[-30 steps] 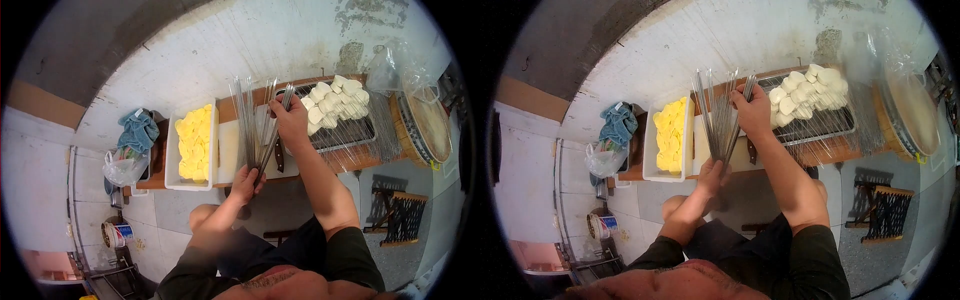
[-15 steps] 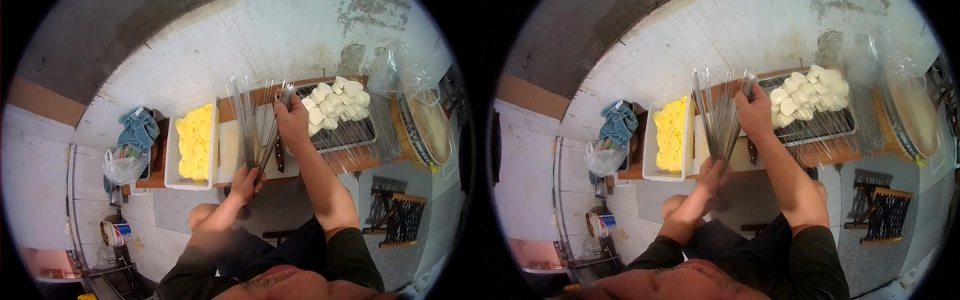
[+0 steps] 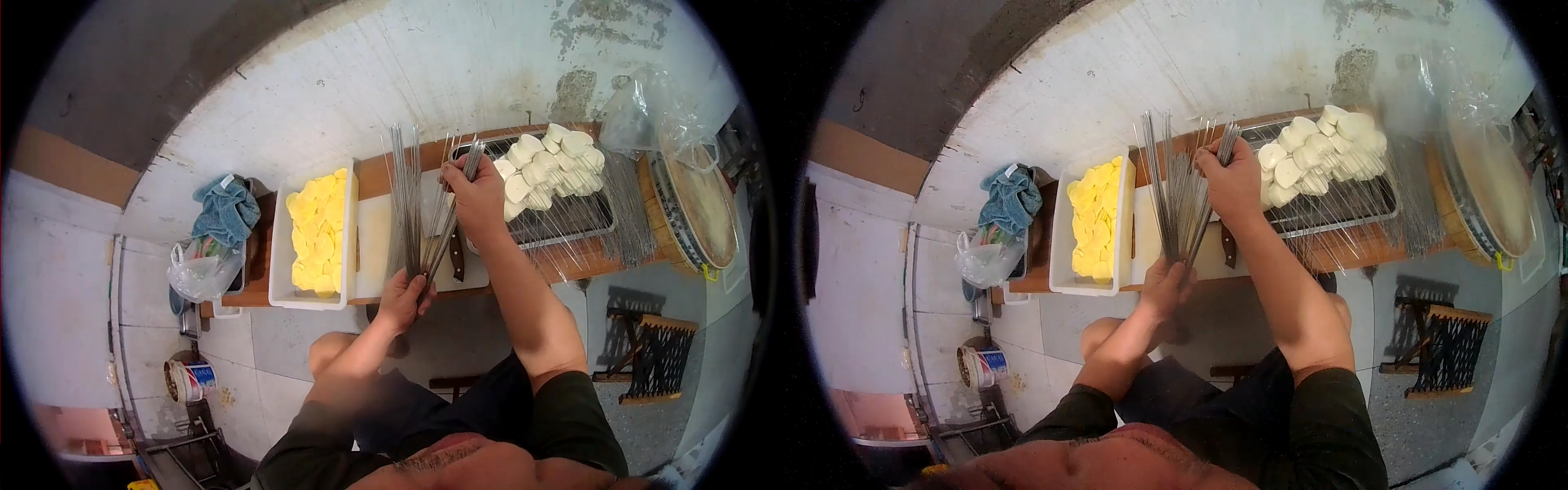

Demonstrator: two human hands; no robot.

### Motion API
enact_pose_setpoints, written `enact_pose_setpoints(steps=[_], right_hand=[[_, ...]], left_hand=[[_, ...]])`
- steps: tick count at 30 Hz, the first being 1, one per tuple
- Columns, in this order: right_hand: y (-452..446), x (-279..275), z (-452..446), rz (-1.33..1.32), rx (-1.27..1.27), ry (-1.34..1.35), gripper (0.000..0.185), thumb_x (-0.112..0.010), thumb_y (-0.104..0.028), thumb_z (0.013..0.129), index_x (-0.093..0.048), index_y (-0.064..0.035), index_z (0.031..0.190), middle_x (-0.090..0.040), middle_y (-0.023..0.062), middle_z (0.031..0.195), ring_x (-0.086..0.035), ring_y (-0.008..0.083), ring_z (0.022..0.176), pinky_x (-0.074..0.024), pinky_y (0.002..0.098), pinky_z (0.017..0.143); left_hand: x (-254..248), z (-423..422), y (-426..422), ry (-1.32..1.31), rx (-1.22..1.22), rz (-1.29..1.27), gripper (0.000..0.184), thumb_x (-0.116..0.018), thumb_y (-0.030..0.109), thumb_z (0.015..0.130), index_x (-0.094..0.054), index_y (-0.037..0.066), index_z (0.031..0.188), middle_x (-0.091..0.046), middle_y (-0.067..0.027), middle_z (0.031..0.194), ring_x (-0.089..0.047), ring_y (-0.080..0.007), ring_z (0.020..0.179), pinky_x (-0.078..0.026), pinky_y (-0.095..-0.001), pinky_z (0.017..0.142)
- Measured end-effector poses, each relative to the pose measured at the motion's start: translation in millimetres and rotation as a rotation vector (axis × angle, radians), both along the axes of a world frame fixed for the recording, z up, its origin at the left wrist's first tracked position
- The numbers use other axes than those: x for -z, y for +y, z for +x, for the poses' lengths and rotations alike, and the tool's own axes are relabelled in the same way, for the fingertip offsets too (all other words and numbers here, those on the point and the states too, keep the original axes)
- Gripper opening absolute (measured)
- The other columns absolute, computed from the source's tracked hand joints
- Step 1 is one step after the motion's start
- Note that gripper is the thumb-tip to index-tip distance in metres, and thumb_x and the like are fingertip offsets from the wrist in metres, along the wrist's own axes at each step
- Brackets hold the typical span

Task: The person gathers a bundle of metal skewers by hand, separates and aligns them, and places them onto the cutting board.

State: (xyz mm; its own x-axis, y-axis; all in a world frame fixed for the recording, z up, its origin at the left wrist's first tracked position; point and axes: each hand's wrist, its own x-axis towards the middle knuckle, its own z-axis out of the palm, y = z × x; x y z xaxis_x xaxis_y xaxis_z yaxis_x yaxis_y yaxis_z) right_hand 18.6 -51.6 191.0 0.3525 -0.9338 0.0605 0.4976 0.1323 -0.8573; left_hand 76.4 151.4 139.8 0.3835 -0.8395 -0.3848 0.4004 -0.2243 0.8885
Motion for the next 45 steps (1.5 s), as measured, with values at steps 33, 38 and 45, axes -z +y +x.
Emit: enact_pose_setpoints(steps=[33, 38, 45], right_hand=[[8, -14, -1, 0.063, -0.065, -0.026, 0.014, -0.068, -0.008, 0.081, -0.056, -0.0032, 0.084, -0.057, 0.0005, 0.073, -0.053, 0.008, 0.067, -0.044, 0.0227, 0.063], [5, -7, -1, 0.034, -0.077, 0.03, 0.013, -0.067, -0.007, 0.081, -0.056, -0.0025, 0.084, -0.058, 0.0022, 0.072, -0.054, 0.0091, 0.064, -0.0449, 0.0236, 0.06], [6, -10, -2, 0.034, -0.057, 0.008, 0.011, -0.065, -0.006, 0.082, -0.056, -0.0013, 0.086, -0.059, 0.0034, 0.072, -0.056, 0.0103, 0.065, -0.0468, 0.0244, 0.061]], left_hand=[[7, 4, 4, 0.121, 0.129, -0.041, 0.022, -0.044, 0.03, 0.099, -0.046, 0.009, 0.106, -0.053, -0.007, 0.072, -0.04, -0.0115, 0.045, -0.032, -0.0215, 0.04], [-4, 0, 2, 0.081, 0.126, 0.01, 0.021, -0.041, 0.028, 0.1, -0.045, 0.007, 0.099, -0.053, -0.0069, 0.071, -0.04, -0.0115, 0.045, -0.031, -0.0216, 0.04], [-2, -1, 2, 0.011, 0.064, 0.043, 0.022, -0.04, 0.028, 0.1, -0.045, 0.007, 0.096, -0.054, -0.0077, 0.071, -0.042, -0.0118, 0.045, -0.032, -0.0221, 0.039]])
